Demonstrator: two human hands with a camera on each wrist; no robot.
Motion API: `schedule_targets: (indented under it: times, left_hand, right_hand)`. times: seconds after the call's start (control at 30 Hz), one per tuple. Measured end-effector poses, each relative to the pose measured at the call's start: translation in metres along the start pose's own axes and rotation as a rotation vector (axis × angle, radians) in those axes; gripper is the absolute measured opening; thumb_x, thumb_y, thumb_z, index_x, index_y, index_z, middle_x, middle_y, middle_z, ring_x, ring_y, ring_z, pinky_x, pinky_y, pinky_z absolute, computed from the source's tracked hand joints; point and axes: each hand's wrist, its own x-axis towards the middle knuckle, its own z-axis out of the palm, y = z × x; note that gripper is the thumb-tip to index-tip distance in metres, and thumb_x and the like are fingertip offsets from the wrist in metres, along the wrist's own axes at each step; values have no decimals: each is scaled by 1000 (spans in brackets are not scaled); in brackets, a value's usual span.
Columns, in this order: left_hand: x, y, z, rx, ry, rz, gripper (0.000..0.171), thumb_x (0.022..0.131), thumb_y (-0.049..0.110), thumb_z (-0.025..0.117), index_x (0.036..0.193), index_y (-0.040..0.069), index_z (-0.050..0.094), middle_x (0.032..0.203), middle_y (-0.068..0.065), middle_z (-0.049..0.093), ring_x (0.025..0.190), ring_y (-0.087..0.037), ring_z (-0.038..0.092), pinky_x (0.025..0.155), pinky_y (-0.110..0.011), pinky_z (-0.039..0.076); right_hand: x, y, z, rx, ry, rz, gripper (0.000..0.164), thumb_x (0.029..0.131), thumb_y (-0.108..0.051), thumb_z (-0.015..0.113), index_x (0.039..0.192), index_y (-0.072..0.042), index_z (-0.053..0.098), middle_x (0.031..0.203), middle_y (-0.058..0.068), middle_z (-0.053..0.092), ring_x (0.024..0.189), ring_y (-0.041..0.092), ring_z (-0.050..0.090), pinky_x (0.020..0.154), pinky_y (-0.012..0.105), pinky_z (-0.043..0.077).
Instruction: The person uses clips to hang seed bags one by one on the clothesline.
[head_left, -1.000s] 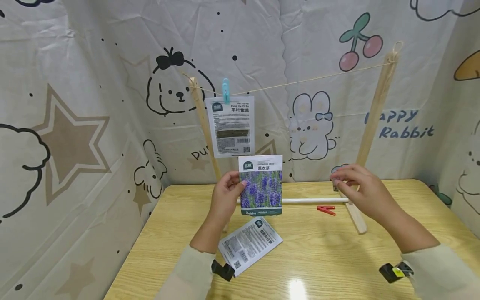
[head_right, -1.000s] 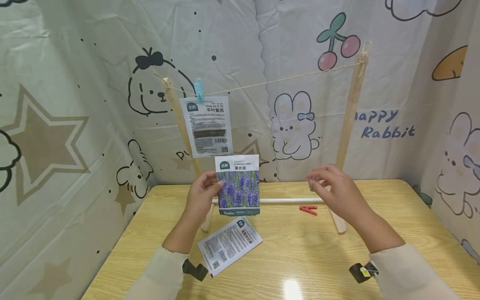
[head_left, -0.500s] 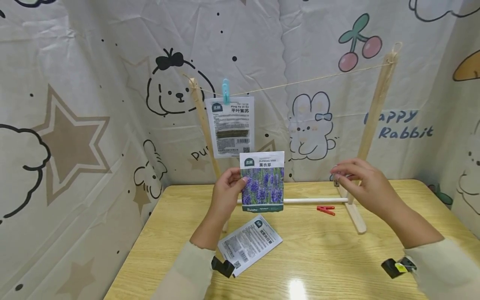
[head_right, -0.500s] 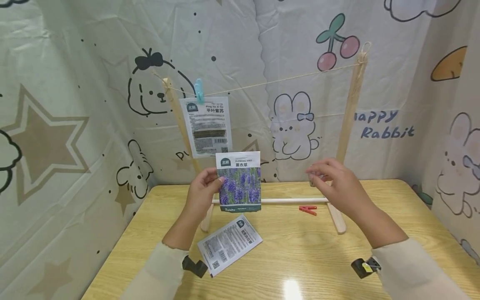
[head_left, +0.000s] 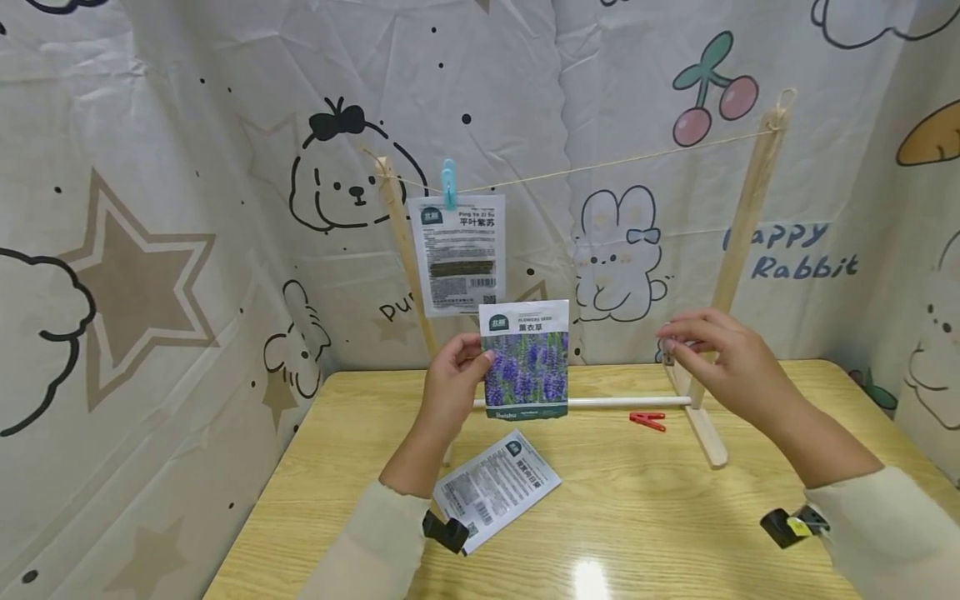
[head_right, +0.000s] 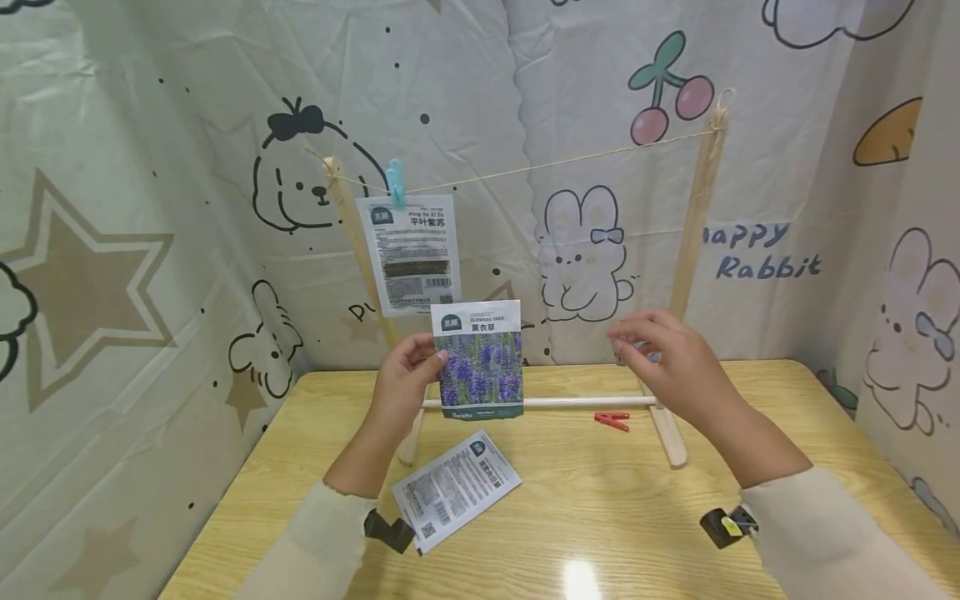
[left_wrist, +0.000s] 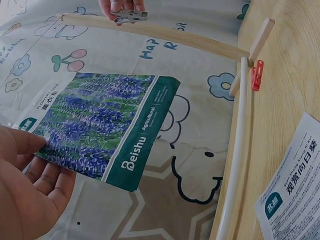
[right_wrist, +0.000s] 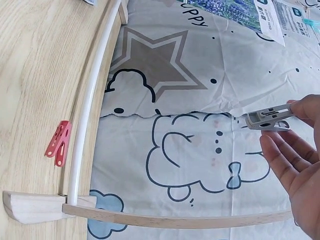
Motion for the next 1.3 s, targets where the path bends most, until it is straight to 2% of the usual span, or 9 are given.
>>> schedule_targets:
  times: [0.37, 0.6, 0.73, 0.93, 1.3]
  left_hand:
    - [4, 4, 2, 10, -8, 8, 26, 96, 4, 65, 122, -1, 62, 103, -9, 67, 88, -9, 61, 79, -23, 53]
    - [6, 10, 4, -3, -10, 16, 27, 96, 4, 64, 123, -1, 62, 99, -3, 64, 88, -8, 60, 79, -23, 53]
    - [8, 14, 5, -13, -14, 36, 26, 96, 3, 64, 121, -2, 62, 97, -2, 65, 86, -8, 60, 78, -23, 54]
    - [8, 19, 4, 13, -31, 47, 24, 98, 7, 63, 122, 1, 63, 101, -6, 67, 88, -9, 61, 78, -23, 54]
    - [11, 30, 7, 52, -31, 55, 27, 100, 9, 60, 126, 1, 62, 108, -11, 66, 91, -9, 61, 84, -27, 55]
  right_hand:
    - [8, -5, -5, -32, -2, 7, 19, 92, -4, 72, 109, -13, 75, 118, 2, 67, 97, -7, 54, 81, -1, 42]
    - [15, -9, -9, -33, -17, 18, 17, 94, -8, 70, 110, -13, 74, 121, 3, 66, 98, -1, 56, 81, -1, 42]
    - [18, -11, -10, -31, -20, 14, 17, 95, -8, 69, 110, -13, 74, 120, 2, 66, 96, -4, 54, 81, 0, 42]
    - [21, -13, -12, -19, -19, -6, 17, 95, -7, 69, 110, -14, 74, 116, 0, 65, 94, -10, 52, 81, 0, 42]
    - [24, -16, -14, -14, -13, -9, 19, 95, -7, 69, 112, -14, 74, 116, -1, 66, 95, -10, 52, 82, -1, 41]
